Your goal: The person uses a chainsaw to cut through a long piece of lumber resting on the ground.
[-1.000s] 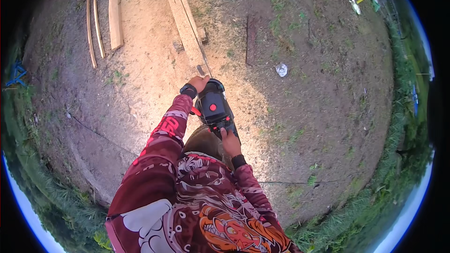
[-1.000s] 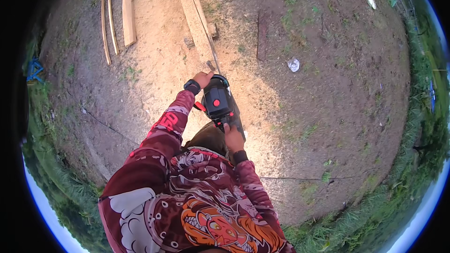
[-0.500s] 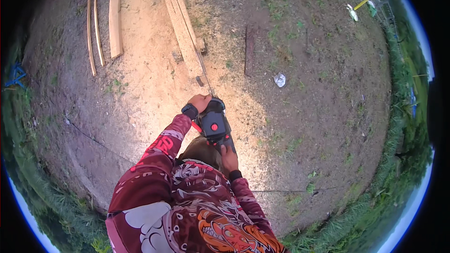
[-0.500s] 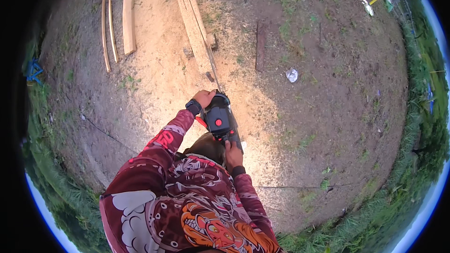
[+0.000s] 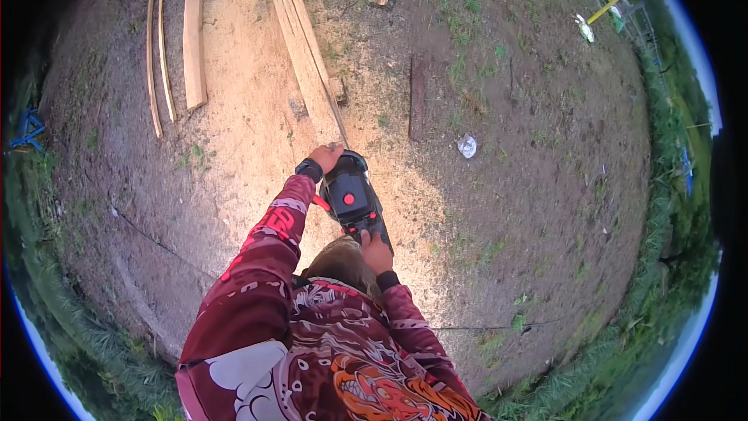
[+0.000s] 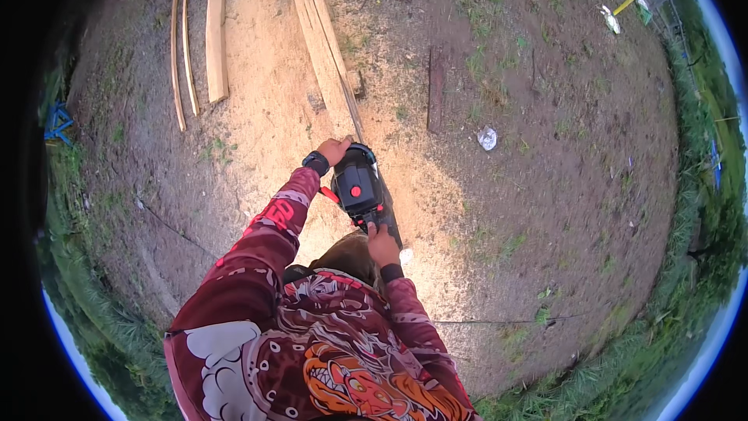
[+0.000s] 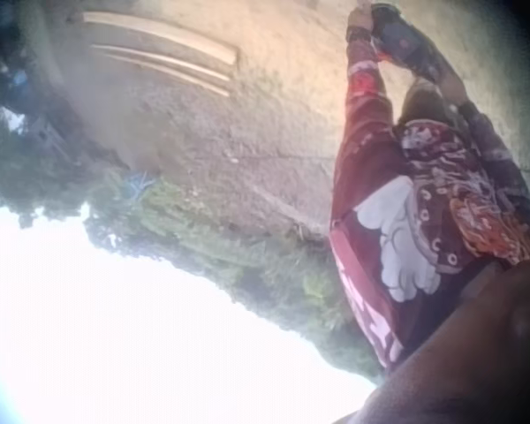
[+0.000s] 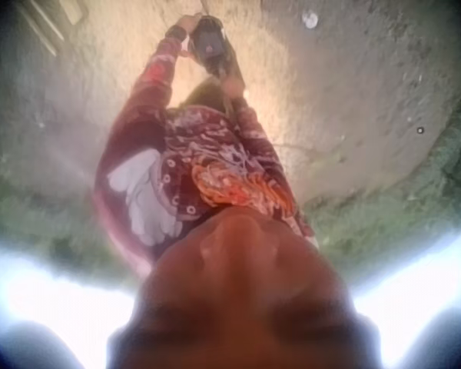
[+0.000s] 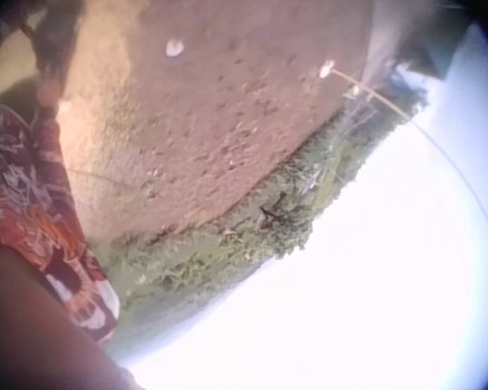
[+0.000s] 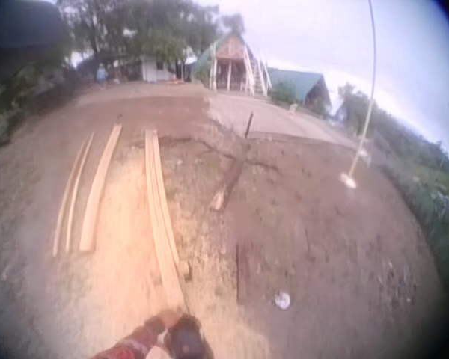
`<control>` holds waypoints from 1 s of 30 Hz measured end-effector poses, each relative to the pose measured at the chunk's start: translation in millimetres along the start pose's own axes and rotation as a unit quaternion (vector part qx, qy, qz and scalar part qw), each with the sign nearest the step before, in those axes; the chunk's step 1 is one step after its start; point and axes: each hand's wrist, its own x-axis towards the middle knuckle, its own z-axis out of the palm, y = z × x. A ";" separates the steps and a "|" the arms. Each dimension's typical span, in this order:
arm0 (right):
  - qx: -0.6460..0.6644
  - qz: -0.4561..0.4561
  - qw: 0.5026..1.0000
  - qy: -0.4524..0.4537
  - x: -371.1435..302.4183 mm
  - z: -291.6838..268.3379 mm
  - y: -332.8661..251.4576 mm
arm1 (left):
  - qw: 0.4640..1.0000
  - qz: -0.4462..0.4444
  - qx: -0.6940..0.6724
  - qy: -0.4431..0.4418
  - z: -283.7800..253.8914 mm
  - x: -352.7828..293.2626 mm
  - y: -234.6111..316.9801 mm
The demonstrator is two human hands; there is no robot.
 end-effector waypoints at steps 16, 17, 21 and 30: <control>0.078 -0.078 0.994 -0.015 -106.1 -69.5 86.7 | 0.998 0.002 -0.060 -0.004 7.7 -171.6 82.5; 0.070 -0.055 0.995 -0.040 -117.4 -85.0 91.1 | 0.999 -0.002 -0.049 -0.021 9.5 -189.1 87.9; 0.050 -0.066 0.991 -0.107 -116.1 -115.3 153.6 | 0.996 -0.003 -0.081 0.040 59.5 -229.9 83.5; -0.084 -0.247 0.957 -0.129 -78.9 -187.0 228.9 | 0.937 -0.075 -0.269 0.210 164.6 -321.3 62.5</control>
